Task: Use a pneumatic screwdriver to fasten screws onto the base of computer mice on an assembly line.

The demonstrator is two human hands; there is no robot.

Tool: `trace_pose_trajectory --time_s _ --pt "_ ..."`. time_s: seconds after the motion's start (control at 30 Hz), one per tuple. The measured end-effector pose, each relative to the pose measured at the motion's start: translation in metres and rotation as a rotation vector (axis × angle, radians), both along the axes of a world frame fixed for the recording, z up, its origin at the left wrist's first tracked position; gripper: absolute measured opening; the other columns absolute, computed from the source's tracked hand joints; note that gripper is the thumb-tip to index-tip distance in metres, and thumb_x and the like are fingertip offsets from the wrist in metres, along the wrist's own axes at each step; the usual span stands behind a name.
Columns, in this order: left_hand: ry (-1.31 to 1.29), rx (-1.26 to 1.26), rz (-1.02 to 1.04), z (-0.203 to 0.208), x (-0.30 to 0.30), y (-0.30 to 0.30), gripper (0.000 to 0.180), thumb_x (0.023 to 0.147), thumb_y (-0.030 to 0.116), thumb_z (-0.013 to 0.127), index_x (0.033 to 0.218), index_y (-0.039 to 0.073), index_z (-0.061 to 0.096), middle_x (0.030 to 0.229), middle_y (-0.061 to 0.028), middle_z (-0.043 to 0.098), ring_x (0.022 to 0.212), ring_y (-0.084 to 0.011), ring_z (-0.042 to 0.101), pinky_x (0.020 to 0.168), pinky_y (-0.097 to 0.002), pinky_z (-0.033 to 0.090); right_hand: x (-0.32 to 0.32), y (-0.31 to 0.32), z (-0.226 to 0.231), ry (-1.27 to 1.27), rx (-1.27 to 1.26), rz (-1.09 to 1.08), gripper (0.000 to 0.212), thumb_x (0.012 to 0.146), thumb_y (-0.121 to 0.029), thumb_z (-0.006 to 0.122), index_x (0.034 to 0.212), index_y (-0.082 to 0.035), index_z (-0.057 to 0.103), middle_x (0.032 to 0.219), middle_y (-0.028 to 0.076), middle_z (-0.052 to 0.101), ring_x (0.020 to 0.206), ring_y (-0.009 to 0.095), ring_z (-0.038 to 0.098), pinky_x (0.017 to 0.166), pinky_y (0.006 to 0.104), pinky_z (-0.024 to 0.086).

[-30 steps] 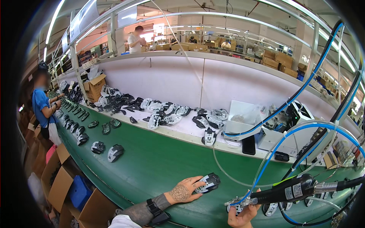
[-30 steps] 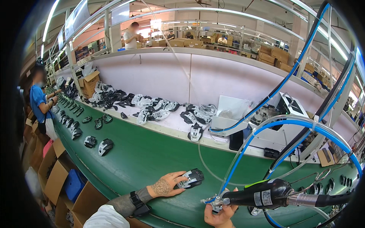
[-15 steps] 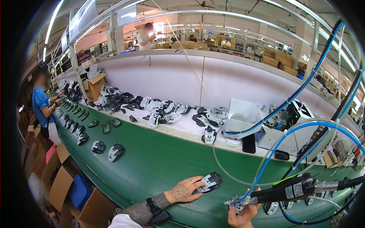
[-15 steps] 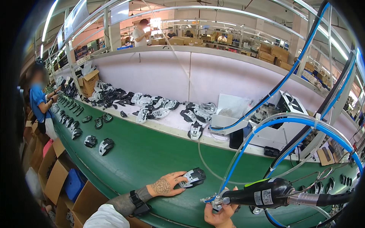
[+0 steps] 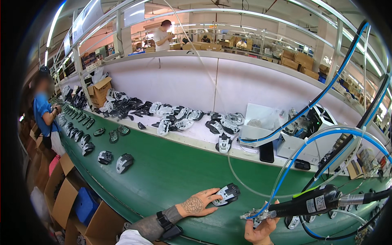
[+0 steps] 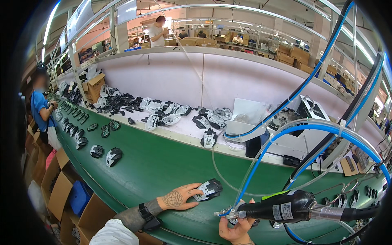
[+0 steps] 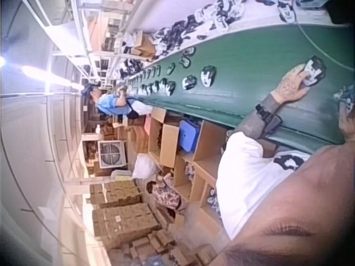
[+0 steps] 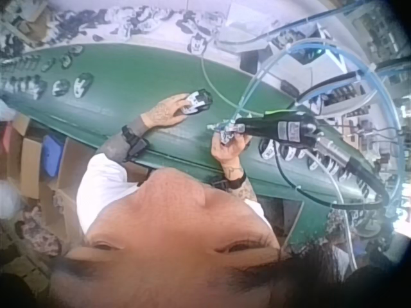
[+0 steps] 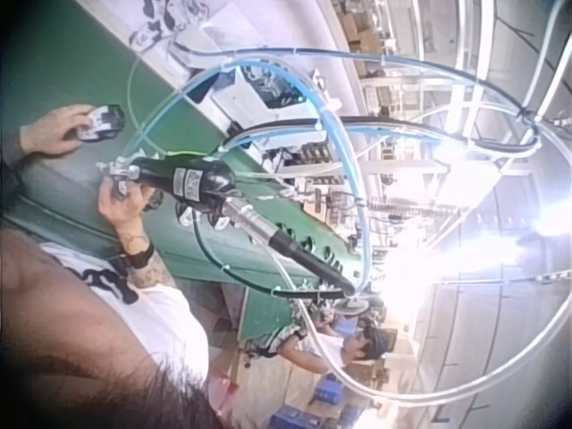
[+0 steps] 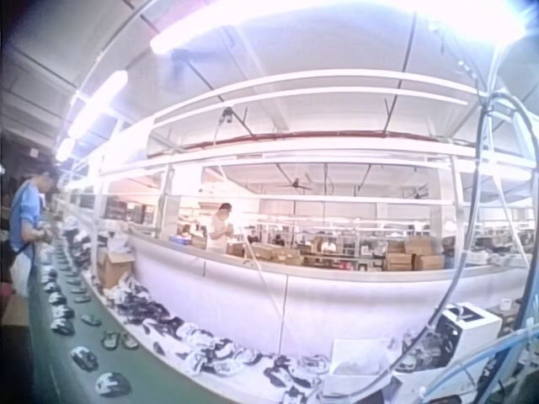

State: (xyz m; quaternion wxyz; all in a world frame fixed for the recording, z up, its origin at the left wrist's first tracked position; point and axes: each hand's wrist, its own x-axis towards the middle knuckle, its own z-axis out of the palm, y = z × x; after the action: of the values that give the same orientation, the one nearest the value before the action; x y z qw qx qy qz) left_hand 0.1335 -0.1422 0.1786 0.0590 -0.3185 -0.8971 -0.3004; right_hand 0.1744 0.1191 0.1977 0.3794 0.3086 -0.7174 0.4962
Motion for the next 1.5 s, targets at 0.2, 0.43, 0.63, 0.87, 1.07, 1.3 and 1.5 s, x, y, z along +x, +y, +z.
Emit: trace_pose_trajectory --time_s 0.2,0.43,0.63,0.87,1.07,1.3,1.5 --pt "-0.005 -0.007 -0.016 0.003 0.000 0.001 0.045 0.080 0.026 0.064 0.121 0.014 0.048 0.135 -0.0185 0.039 0.118 -0.0354 0.045 0.097 -0.0403 0.040 0.001 0.000 0.001 0.002 0.016 -0.010 0.064 0.069 -0.004 0.061 0.121 -0.015 0.027 0.136 0.035 0.017 0.114 0.043 0.045 0.091 0.0455 0.044" --pt "-0.020 -0.023 -0.048 0.001 -0.001 0.001 0.047 0.082 0.027 0.062 0.124 0.015 0.047 0.136 -0.0189 0.037 0.121 -0.0360 0.043 0.098 -0.0410 0.038 0.001 0.000 0.001 0.003 0.000 0.004 0.062 0.069 -0.005 0.062 0.120 -0.014 0.027 0.136 0.035 0.018 0.113 0.043 0.046 0.090 0.0453 0.045" --pt "-0.015 -0.043 -0.060 0.000 0.001 0.002 0.049 0.083 0.027 0.061 0.128 0.016 0.044 0.138 -0.0190 0.035 0.122 -0.0360 0.041 0.099 -0.0415 0.037 0.000 -0.001 0.003 0.006 0.001 0.010 0.063 0.068 -0.004 0.062 0.120 -0.015 0.027 0.135 0.035 0.019 0.111 0.041 0.048 0.088 0.0446 0.046" --pt "-0.026 -0.068 -0.073 0.000 0.000 0.002 0.051 0.085 0.029 0.059 0.131 0.018 0.042 0.139 -0.0188 0.034 0.124 -0.0360 0.040 0.101 -0.0413 0.037 0.002 0.000 0.005 0.012 0.014 -0.008 0.063 0.067 -0.003 0.062 0.118 -0.015 0.027 0.134 0.035 0.020 0.110 0.041 0.048 0.088 0.0439 0.046" --pt "-0.033 -0.093 -0.082 0.002 0.002 0.003 0.052 0.086 0.029 0.058 0.134 0.019 0.040 0.139 -0.0194 0.033 0.125 -0.0363 0.039 0.101 -0.0418 0.036 0.004 -0.001 0.006 -0.019 0.013 -0.004 0.061 0.068 -0.003 0.062 0.116 -0.014 0.027 0.134 0.036 0.020 0.110 0.042 0.048 0.088 0.0438 0.046" --pt "-0.012 -0.101 -0.105 0.000 0.001 0.004 0.055 0.086 0.028 0.058 0.136 0.019 0.038 0.139 -0.0203 0.033 0.124 -0.0365 0.039 0.101 -0.0422 0.036 0.002 -0.003 0.013 0.019 0.009 -0.016 0.060 0.068 -0.003 0.063 0.115 -0.014 0.027 0.133 0.036 0.021 0.109 0.042 0.048 0.087 0.0441 0.046" --pt "-0.011 -0.098 -0.116 0.000 0.002 0.004 0.055 0.086 0.029 0.057 0.137 0.019 0.037 0.139 -0.0199 0.033 0.124 -0.0365 0.039 0.101 -0.0426 0.036 0.003 -0.001 0.007 -0.002 0.022 -0.011 0.060 0.068 -0.003 0.062 0.115 -0.014 0.027 0.133 0.036 0.022 0.109 0.042 0.049 0.086 0.0444 0.047"
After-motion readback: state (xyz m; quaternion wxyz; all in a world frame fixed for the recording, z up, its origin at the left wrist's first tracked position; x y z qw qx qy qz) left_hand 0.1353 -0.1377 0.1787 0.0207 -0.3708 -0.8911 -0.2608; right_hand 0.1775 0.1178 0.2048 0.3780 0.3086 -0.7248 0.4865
